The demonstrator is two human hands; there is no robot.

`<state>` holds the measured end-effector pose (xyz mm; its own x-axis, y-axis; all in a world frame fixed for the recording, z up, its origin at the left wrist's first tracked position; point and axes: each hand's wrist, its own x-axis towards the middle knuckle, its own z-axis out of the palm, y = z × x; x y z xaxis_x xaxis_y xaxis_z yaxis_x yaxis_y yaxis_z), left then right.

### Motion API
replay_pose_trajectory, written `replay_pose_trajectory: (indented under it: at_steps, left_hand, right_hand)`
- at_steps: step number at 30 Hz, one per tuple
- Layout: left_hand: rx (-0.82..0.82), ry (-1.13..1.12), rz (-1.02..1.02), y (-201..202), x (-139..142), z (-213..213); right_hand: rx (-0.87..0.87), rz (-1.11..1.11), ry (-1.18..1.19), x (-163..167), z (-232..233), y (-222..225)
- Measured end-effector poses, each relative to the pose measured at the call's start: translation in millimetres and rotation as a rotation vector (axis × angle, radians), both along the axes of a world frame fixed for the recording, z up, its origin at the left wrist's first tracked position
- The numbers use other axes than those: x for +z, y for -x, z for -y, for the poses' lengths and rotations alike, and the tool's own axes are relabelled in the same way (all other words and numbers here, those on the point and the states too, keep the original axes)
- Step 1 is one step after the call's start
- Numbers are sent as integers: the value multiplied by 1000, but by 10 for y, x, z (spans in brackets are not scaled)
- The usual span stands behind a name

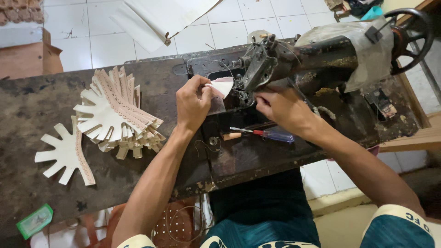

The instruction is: The person operates a sewing machine to stitch a pink shoe part, repeatedly threading the needle, adjusting the bobbin, and guiding the material under the presser foot. They use a screwdriver to tighten the needle and a pair of scissors to trim excess thread, then continue sewing the same part multiple times.

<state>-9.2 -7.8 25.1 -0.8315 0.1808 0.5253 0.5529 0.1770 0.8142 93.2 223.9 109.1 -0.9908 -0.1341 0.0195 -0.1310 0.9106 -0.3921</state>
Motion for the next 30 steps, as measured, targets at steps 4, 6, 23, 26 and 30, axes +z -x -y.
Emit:
replay_pose_trajectory:
  at_steps: [4,6,23,26,30]
  left_hand:
    - [16,3,-4,4,19,28]
    - [9,3,0,12,23,36]
    - [12,1,-30,13,36,33]
    - [19,16,33,17,31,13]
    - [9,19,18,39,9,-4]
  right_hand:
    - [149,-259,-57,-55,23,25]
    - [158,-213,-97,-78,42,32]
    - [82,-239,32,-222,-47,-48]
    - [175,-355,-173,-398,-29,-121]
    - [250,-382,-440,-544,31,-254]
